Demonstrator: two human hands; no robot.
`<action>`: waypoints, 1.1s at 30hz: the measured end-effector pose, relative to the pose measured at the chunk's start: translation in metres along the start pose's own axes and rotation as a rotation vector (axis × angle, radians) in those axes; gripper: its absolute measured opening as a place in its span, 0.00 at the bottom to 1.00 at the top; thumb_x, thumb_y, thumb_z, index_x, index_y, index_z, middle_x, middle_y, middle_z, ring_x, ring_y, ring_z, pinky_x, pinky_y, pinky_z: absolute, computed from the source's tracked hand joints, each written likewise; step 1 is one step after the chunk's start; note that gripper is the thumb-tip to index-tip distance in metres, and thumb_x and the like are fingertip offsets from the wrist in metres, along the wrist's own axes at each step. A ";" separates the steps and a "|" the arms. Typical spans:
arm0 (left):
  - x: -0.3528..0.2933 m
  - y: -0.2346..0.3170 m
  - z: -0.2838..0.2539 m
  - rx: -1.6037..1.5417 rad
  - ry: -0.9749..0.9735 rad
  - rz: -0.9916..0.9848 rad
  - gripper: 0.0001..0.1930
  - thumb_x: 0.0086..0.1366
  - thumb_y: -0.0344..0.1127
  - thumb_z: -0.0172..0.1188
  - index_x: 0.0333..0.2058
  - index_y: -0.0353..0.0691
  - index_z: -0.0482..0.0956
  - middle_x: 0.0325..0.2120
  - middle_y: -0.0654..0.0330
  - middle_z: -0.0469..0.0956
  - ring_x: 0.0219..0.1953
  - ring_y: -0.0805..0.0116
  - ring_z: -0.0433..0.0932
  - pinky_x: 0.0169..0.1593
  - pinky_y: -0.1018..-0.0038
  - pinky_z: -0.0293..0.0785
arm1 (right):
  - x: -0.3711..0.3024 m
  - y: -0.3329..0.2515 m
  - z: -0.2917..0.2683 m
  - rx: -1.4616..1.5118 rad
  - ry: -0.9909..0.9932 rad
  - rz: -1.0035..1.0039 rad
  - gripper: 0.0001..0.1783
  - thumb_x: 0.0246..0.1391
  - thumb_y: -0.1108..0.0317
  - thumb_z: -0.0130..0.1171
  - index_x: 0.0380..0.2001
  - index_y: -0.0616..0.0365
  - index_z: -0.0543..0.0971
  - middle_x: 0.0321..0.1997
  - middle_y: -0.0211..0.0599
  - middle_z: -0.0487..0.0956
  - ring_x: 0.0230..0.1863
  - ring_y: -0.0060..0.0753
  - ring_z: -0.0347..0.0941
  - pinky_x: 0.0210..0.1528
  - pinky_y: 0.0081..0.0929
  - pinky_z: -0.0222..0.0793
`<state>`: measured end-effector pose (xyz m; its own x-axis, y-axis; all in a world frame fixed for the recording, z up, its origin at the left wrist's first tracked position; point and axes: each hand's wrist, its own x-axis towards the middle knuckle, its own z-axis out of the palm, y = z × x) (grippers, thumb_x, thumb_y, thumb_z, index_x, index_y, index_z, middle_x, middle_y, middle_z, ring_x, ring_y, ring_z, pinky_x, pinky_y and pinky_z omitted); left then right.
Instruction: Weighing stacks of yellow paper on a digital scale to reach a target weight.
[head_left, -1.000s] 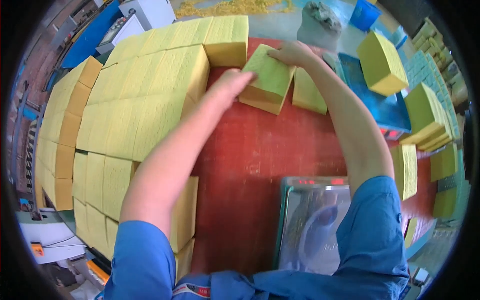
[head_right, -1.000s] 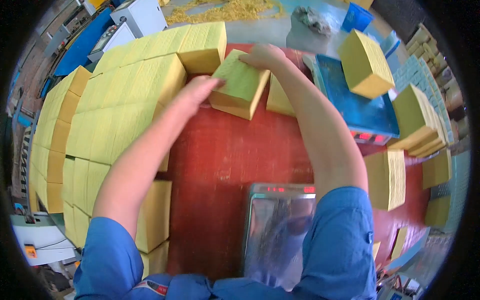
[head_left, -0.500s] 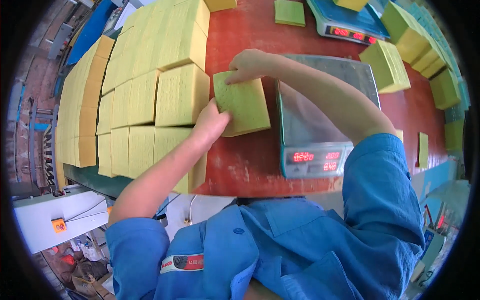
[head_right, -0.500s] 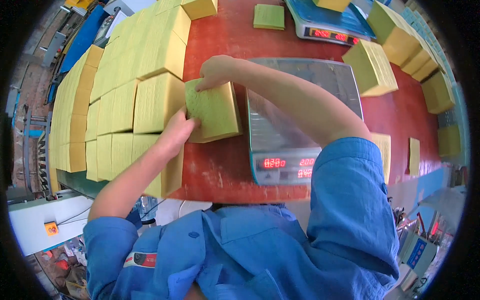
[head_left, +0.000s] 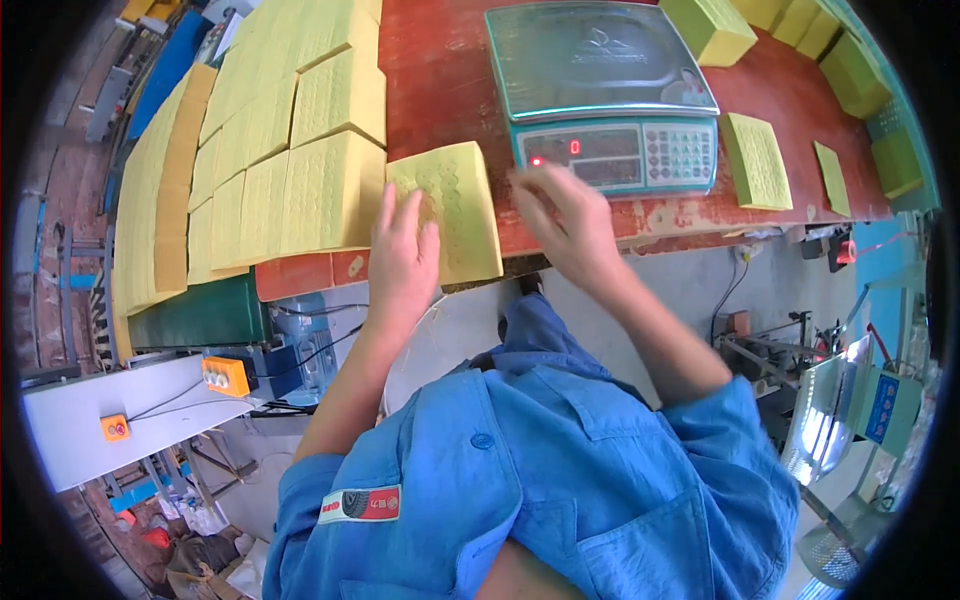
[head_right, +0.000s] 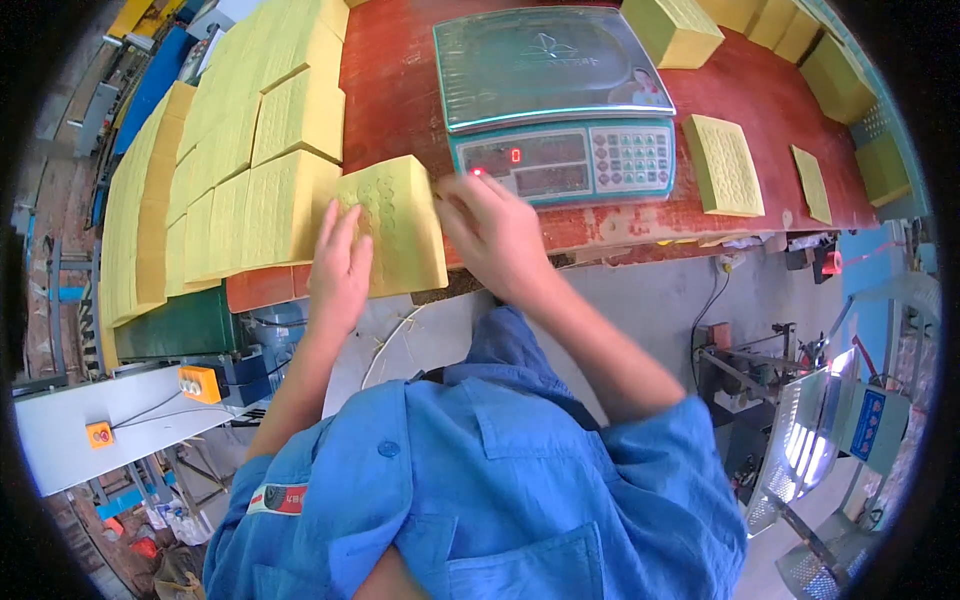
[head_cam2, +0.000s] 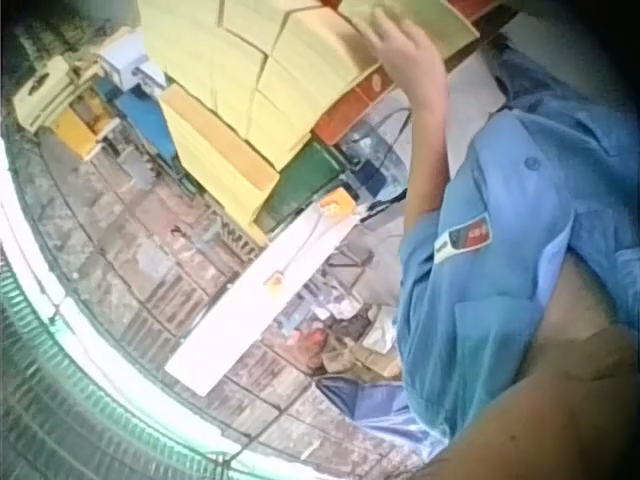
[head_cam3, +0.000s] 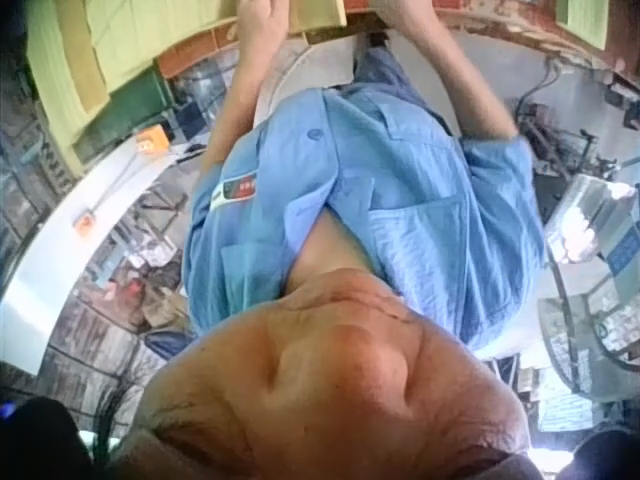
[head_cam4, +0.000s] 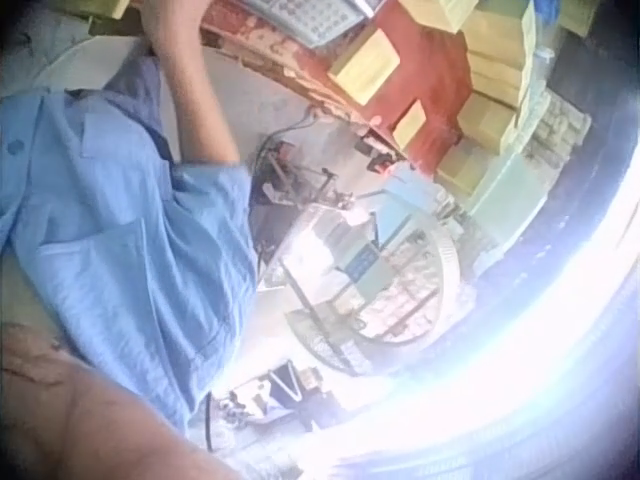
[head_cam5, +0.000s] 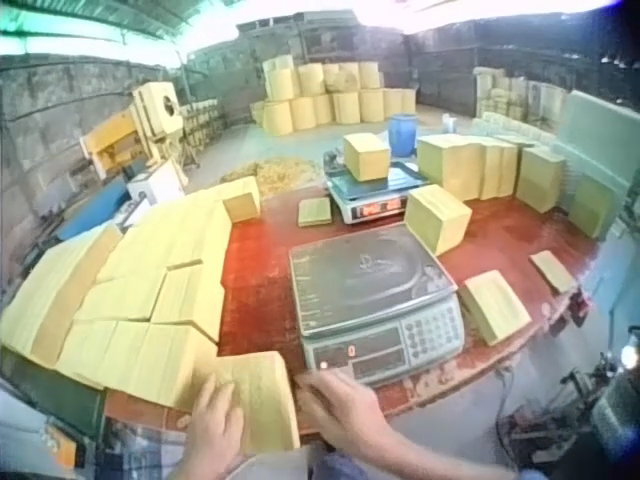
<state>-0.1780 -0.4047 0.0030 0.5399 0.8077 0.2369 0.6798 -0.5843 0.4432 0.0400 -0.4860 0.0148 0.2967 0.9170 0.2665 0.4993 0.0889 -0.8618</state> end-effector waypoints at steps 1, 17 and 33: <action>0.008 0.002 0.004 0.005 -0.004 0.015 0.27 0.66 0.34 0.53 0.62 0.33 0.62 0.62 0.33 0.59 0.63 0.36 0.62 0.64 0.56 0.61 | -0.031 0.014 -0.001 0.119 0.029 0.156 0.13 0.58 0.63 0.59 0.38 0.63 0.77 0.38 0.41 0.80 0.39 0.37 0.80 0.41 0.35 0.76; -0.044 0.030 0.029 -1.703 0.026 -0.723 0.27 0.73 0.51 0.45 0.61 0.38 0.66 0.60 0.51 0.69 0.57 0.57 0.73 0.57 0.61 0.73 | -0.038 -0.011 -0.041 0.826 -0.366 0.289 0.22 0.62 0.71 0.52 0.59 0.62 0.71 0.29 0.42 0.81 0.31 0.37 0.80 0.36 0.31 0.75; 0.206 0.181 0.134 -1.998 0.036 -0.624 0.22 0.68 0.44 0.57 0.57 0.40 0.69 0.52 0.57 0.74 0.53 0.62 0.76 0.57 0.60 0.75 | 0.198 0.039 -0.219 -0.631 0.016 -0.381 0.15 0.54 0.62 0.53 0.42 0.45 0.85 0.34 0.43 0.83 0.33 0.48 0.80 0.38 0.44 0.75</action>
<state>0.1230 -0.3546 0.0159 0.4793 0.8330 -0.2763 -0.6272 0.5453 0.5560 0.2968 -0.3858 0.1291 0.0191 0.8609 0.5085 0.9421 0.1547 -0.2974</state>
